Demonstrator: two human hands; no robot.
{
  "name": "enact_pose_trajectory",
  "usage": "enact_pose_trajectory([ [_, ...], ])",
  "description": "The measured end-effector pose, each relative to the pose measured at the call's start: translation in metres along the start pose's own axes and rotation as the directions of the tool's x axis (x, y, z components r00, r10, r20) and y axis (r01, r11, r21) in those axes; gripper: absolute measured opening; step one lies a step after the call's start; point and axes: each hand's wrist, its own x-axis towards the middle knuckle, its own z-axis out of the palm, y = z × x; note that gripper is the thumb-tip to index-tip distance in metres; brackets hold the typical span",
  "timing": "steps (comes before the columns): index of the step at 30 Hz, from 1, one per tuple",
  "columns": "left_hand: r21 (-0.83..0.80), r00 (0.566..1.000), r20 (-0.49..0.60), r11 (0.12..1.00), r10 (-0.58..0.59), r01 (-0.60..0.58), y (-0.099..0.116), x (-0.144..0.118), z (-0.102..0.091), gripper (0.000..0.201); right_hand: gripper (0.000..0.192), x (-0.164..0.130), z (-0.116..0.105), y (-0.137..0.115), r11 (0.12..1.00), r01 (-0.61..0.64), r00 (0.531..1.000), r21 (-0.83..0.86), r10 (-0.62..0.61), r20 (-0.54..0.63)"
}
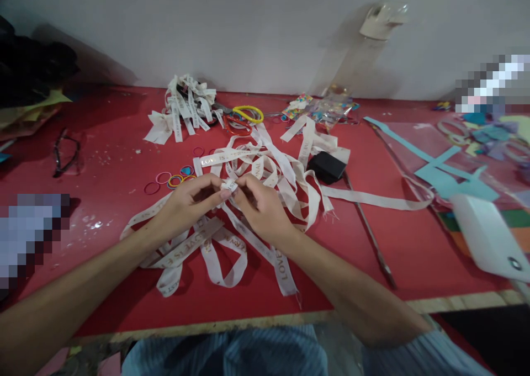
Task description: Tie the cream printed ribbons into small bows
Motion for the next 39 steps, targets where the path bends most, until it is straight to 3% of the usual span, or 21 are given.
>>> enact_pose_trajectory([
  [5,-0.036,1.000,-0.026,0.999,-0.010,0.009,-0.0011,0.0014,0.0002,0.019,0.016,-0.0020,0.0007,-0.0009,0.999,-0.026,0.998,0.022,0.027,-0.053],
  [13,-0.094,1.000,-0.019,0.995,-0.021,0.019,-0.0008,0.0004,-0.0003,0.020,0.013,0.0002,-0.0016,-0.0012,0.996,0.019,0.999,0.090,-0.022,0.041],
  [19,-0.134,1.000,-0.013,0.991,-0.014,0.012,-0.0011,0.0007,0.0005,0.021,0.016,-0.0019,0.0002,-0.0033,0.955,-0.098,0.995,0.279,0.092,0.036],
  [26,-0.140,1.000,-0.010,0.990,-0.007,0.006,-0.0010,0.0014,-0.0009,0.017,0.010,0.0018,-0.0003,0.0010,0.985,-0.044,0.997,0.168,0.032,0.074],
  [32,-0.164,0.999,0.031,0.986,-0.020,0.024,-0.0008,0.0016,-0.0013,0.018,0.012,-0.0010,-0.0016,-0.0022,1.000,0.012,1.000,0.024,-0.012,-0.001],
  [39,-0.174,0.999,0.035,0.984,-0.024,0.030,-0.0003,0.0019,-0.0001,0.018,0.011,-0.0041,0.0003,-0.0041,0.997,-0.002,0.998,0.080,0.006,-0.057],
])
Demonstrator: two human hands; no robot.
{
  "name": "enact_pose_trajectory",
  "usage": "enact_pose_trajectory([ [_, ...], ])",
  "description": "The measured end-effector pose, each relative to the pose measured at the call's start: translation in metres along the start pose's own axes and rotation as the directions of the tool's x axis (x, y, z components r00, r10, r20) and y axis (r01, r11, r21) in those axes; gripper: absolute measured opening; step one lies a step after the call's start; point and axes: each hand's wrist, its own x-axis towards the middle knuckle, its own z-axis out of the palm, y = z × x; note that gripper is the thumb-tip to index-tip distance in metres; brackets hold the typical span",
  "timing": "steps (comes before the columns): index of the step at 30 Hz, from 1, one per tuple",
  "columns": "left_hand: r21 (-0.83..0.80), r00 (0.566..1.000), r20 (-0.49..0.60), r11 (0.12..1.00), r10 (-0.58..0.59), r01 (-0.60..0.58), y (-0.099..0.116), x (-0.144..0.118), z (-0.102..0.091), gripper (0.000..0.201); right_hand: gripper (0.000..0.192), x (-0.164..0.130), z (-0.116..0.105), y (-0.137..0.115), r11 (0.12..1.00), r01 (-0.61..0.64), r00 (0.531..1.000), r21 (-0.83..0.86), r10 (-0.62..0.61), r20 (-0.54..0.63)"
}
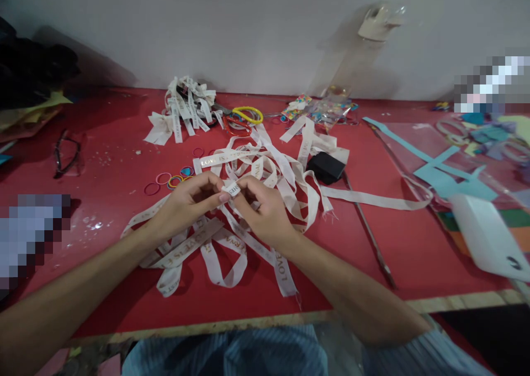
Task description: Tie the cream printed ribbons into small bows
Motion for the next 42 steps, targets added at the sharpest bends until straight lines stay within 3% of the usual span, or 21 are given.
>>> enact_pose_trajectory([
  [19,0.008,1.000,0.007,1.000,0.011,-0.011,0.0011,-0.0012,0.0002,0.015,0.012,0.0008,0.0003,-0.0001,0.999,0.021,0.994,0.035,-0.017,-0.107],
  [34,0.034,1.000,0.015,0.999,0.007,-0.008,0.0012,-0.0021,0.0009,0.014,0.013,0.0019,0.0016,0.0011,0.998,-0.051,0.998,0.046,0.052,-0.020],
  [42,0.032,1.000,0.008,0.999,0.017,-0.018,0.0001,-0.0024,0.0016,0.016,0.013,0.0017,0.0005,0.0003,0.998,-0.050,0.998,0.045,0.051,-0.029],
])
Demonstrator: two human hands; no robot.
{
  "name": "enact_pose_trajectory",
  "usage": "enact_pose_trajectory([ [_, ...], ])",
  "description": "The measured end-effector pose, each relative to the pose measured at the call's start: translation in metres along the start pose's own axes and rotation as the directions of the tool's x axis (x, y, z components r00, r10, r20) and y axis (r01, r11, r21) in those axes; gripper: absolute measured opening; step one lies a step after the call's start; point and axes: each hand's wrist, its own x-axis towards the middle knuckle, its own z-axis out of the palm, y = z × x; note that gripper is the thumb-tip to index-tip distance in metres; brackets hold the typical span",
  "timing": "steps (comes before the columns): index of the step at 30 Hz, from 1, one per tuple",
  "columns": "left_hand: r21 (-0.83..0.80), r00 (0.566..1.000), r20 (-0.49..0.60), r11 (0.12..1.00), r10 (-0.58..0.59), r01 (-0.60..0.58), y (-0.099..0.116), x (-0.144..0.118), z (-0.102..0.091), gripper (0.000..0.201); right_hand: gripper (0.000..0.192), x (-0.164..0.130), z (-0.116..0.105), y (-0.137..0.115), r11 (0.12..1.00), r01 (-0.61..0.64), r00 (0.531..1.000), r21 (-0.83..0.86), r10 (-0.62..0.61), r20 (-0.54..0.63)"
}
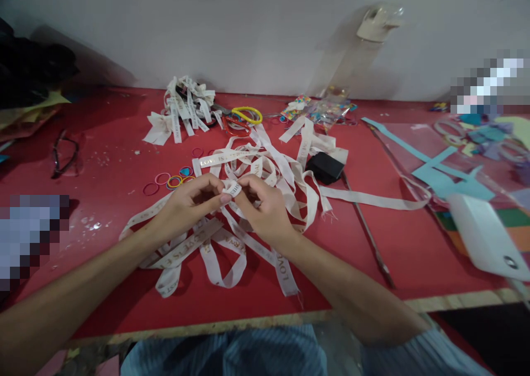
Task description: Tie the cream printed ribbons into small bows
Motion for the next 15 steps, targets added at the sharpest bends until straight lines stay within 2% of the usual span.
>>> enact_pose_trajectory([
  [15,0.048,1.000,-0.010,0.999,-0.003,0.003,0.0015,-0.0002,-0.0004,0.021,0.010,-0.0004,-0.0003,-0.0007,0.999,0.022,0.999,-0.023,-0.022,0.024],
])
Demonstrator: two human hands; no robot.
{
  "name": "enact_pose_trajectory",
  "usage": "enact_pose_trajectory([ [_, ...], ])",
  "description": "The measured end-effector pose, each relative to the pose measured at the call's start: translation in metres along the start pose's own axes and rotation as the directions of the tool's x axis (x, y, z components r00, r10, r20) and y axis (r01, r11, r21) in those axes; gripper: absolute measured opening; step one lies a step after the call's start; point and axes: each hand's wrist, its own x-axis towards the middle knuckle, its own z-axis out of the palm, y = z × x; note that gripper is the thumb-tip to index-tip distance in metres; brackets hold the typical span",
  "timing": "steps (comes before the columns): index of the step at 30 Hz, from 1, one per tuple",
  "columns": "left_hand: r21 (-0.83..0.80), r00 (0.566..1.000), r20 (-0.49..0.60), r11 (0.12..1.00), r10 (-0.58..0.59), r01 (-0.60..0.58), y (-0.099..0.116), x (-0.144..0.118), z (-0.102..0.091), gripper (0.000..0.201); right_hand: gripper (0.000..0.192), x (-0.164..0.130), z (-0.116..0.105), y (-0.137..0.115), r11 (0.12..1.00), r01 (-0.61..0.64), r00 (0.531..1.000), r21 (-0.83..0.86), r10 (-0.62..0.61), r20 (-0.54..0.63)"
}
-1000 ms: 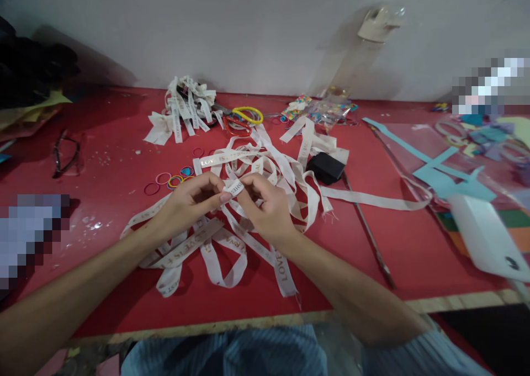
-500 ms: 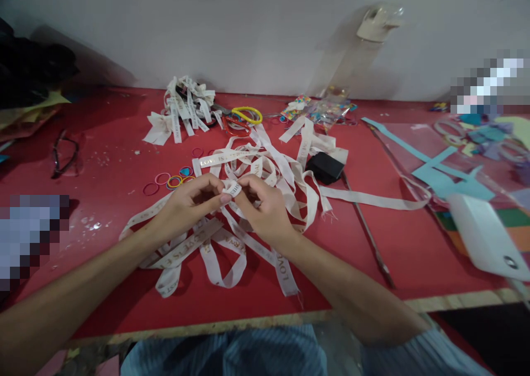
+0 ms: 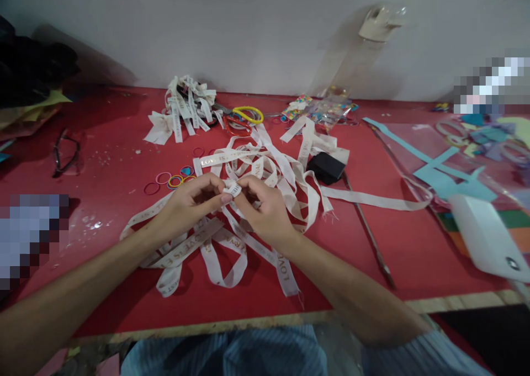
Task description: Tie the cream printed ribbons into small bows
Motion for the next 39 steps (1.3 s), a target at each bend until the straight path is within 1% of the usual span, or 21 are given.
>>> enact_pose_trajectory([
  [6,0.046,1.000,0.001,0.999,0.010,-0.010,0.0011,-0.0008,0.0003,0.023,0.010,0.0002,0.0002,-0.0006,1.000,0.006,1.000,0.012,-0.006,0.006],
  [9,0.130,0.999,0.016,0.990,0.044,-0.045,0.0009,-0.0014,0.0002,0.022,0.008,0.0006,0.0005,-0.0006,1.000,-0.004,1.000,0.008,0.004,0.008],
  [12,0.250,0.993,0.049,0.961,0.107,-0.116,-0.0003,-0.0020,0.0006,0.018,0.005,0.0009,0.0006,0.0002,1.000,-0.016,1.000,0.013,0.016,0.019],
  [14,0.296,0.990,0.060,0.945,0.128,-0.140,-0.0011,-0.0023,0.0011,0.017,0.005,0.0007,0.0005,0.0006,1.000,-0.026,0.999,0.016,0.026,0.024],
  [25,0.278,0.992,0.030,0.952,0.125,-0.129,0.0005,-0.0014,0.0006,0.020,0.004,0.0008,-0.0009,0.0010,1.000,-0.012,0.999,0.018,0.012,0.031],
  [33,0.235,0.993,0.044,0.965,0.108,-0.115,-0.0009,-0.0024,0.0011,0.020,0.006,0.0002,-0.0008,0.0012,1.000,-0.009,0.999,0.013,0.009,0.036],
  [39,0.273,0.994,0.043,0.956,0.102,-0.110,-0.0009,-0.0017,0.0004,0.021,0.006,0.0007,-0.0011,0.0013,1.000,0.000,0.999,-0.005,0.001,0.035],
])
